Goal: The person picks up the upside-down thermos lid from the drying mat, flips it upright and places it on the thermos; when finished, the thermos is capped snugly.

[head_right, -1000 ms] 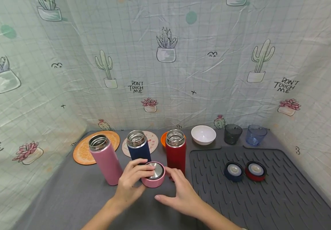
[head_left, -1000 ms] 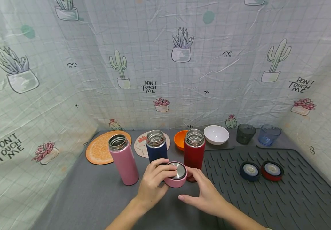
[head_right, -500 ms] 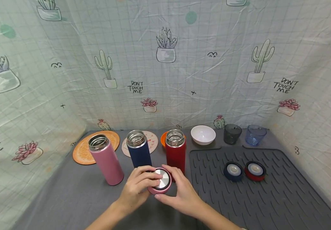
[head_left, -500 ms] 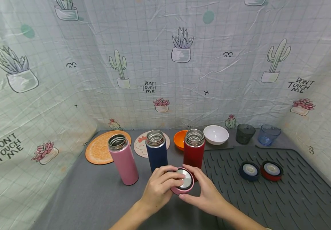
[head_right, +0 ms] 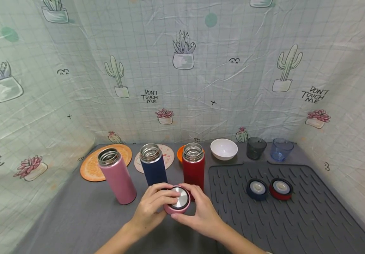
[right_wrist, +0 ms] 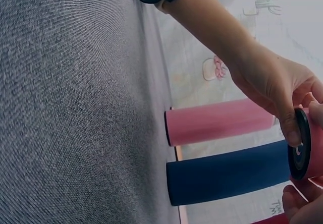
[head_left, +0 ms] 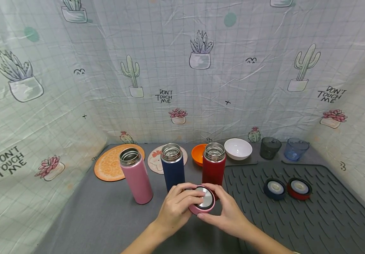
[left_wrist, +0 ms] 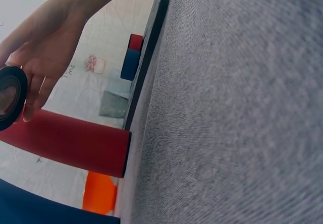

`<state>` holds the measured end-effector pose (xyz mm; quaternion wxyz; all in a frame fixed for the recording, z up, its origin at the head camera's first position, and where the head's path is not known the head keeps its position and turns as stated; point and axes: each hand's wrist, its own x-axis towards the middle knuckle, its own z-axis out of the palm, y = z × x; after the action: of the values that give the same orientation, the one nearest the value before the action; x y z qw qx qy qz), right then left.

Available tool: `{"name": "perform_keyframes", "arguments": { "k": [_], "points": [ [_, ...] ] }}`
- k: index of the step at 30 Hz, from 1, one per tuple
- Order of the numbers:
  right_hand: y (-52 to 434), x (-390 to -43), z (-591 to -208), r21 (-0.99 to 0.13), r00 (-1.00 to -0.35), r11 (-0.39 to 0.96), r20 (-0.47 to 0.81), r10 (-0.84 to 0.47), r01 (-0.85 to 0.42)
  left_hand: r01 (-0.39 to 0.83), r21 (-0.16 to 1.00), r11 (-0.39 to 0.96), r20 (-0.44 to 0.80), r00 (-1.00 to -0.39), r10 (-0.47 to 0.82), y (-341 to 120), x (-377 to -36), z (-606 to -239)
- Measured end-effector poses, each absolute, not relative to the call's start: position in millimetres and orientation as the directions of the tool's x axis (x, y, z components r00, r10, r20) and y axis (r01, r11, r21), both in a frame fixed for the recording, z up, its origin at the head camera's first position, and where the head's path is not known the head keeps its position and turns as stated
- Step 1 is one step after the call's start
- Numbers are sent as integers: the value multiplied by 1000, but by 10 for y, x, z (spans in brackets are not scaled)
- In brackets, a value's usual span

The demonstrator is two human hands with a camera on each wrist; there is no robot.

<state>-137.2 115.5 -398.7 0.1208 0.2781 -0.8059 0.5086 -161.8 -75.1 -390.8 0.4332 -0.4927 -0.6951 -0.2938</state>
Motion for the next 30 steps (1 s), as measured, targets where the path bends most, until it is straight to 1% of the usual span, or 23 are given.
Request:
{"name": "perform_keyframes", "arguments": {
  "k": [3,6,8,10,13,16,18,21,25,27,28,30],
  "points": [
    [1156,-1369,-3985,-744,-810,329,493,-318,-582,932,7,362,880,-177,440,-766,-1604,-3893],
    [1157,-1376,-3973,-734,-803,332,509,-310,-593,915,46,400,864,-237,443,-809,-1585,-3865],
    [1158,-1385,-3956,-725,-796,333,522,-306,-603,897,68,437,858,-276,434,-864,-1572,-3833],
    [1158,-1396,-3931,-718,-792,336,533,-299,-610,875,78,479,861,-301,410,-937,-1560,-3789],
    [1154,-1413,-3878,-716,-793,340,538,-287,-609,837,100,538,892,-316,325,-1080,-1560,-3712],
    [1143,-1424,-3817,-728,-798,329,532,-282,-602,794,154,588,923,-328,201,-1238,-1583,-3630],
    [1128,-1433,-3779,-738,-799,309,528,-289,-600,772,205,602,936,-335,110,-1342,-1616,-3579],
    [1096,-1446,-3738,-738,-780,269,541,-313,-619,739,277,614,938,-345,-9,-1486,-1655,-3512],
    [1036,-1460,-3686,-739,-764,229,549,-338,-633,693,368,620,920,-368,-135,-1602,-1617,-3367],
    [1007,-1464,-3655,-742,-759,215,548,-351,-635,671,419,612,900,-397,-180,-1638,-1573,-3279],
    [990,-1466,-3639,-747,-760,208,544,-356,-632,663,453,596,883,-423,-202,-1659,-1559,-3245],
    [956,-1478,-3611,-741,-749,199,547,-375,-641,661,538,523,838,-486,-247,-1713,-1565,-3205]
  ]
}}
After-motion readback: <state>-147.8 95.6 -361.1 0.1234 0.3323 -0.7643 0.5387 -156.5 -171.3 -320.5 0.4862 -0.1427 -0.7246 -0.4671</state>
